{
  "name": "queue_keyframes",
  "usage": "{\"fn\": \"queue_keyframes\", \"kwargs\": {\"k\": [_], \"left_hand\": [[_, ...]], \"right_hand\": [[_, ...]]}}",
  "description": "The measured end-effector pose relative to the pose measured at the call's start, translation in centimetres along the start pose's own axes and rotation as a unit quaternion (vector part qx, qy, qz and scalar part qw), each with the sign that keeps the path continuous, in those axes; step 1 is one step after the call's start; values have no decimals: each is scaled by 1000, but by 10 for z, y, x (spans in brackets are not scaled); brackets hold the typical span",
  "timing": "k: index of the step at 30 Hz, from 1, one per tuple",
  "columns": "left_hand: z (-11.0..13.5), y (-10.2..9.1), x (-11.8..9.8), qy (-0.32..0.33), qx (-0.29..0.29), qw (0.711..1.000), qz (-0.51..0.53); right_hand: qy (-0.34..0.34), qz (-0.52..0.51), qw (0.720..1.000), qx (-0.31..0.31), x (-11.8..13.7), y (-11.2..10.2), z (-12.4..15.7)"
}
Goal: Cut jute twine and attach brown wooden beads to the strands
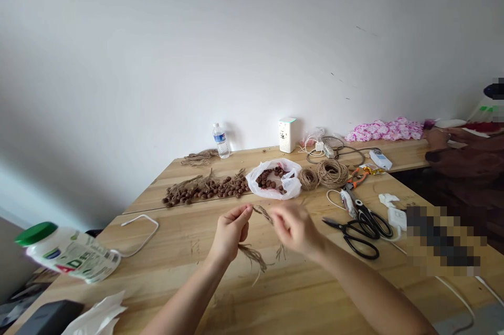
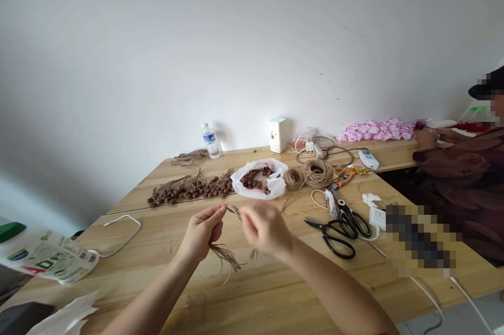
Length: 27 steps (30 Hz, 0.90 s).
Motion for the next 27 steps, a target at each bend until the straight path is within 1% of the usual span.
{"fn": "queue_keyframes", "kwargs": {"k": [1,2,3,4,6,10,14,17,19,23,25,27], "left_hand": [[1,1,1,-12,5,1000,8],[1,2,2,-21,10,1000,15],[2,3,3,-26,13,999,20],[4,4,4,-29,15,999,23],[6,5,4,-33,14,999,21],[10,9,6,-68,28,997,19],[14,12,8,-119,58,990,47],[14,12,9,-136,67,986,63],[14,12,8,-135,66,986,67],[15,12,8,-115,52,990,54],[17,13,7,-92,44,994,27],[19,13,5,-44,32,998,-17]], "right_hand": [[-25,-6,999,38,13,5,4],[-34,10,998,60,23,11,8],[-30,42,996,67,30,16,13],[-22,77,995,61,32,21,17],[-4,132,991,27,30,28,23],[-13,175,984,-31,16,31,27],[-12,194,980,-34,13,28,24],[-4,193,981,-30,15,26,20],[-6,180,983,-32,15,26,20],[-44,123,991,-26,13,27,21],[-61,84,994,-12,10,26,21],[-72,50,996,3,8,24,19]]}}
Point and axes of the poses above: each hand's wrist, its own z-axis away from the middle knuckle, its own y-axis out of the palm, x = y × z, the point moved 2 cm from there along -z, towards the middle knuckle, and after that the axes turned 9 degrees about -x, right-handed, at the moved point
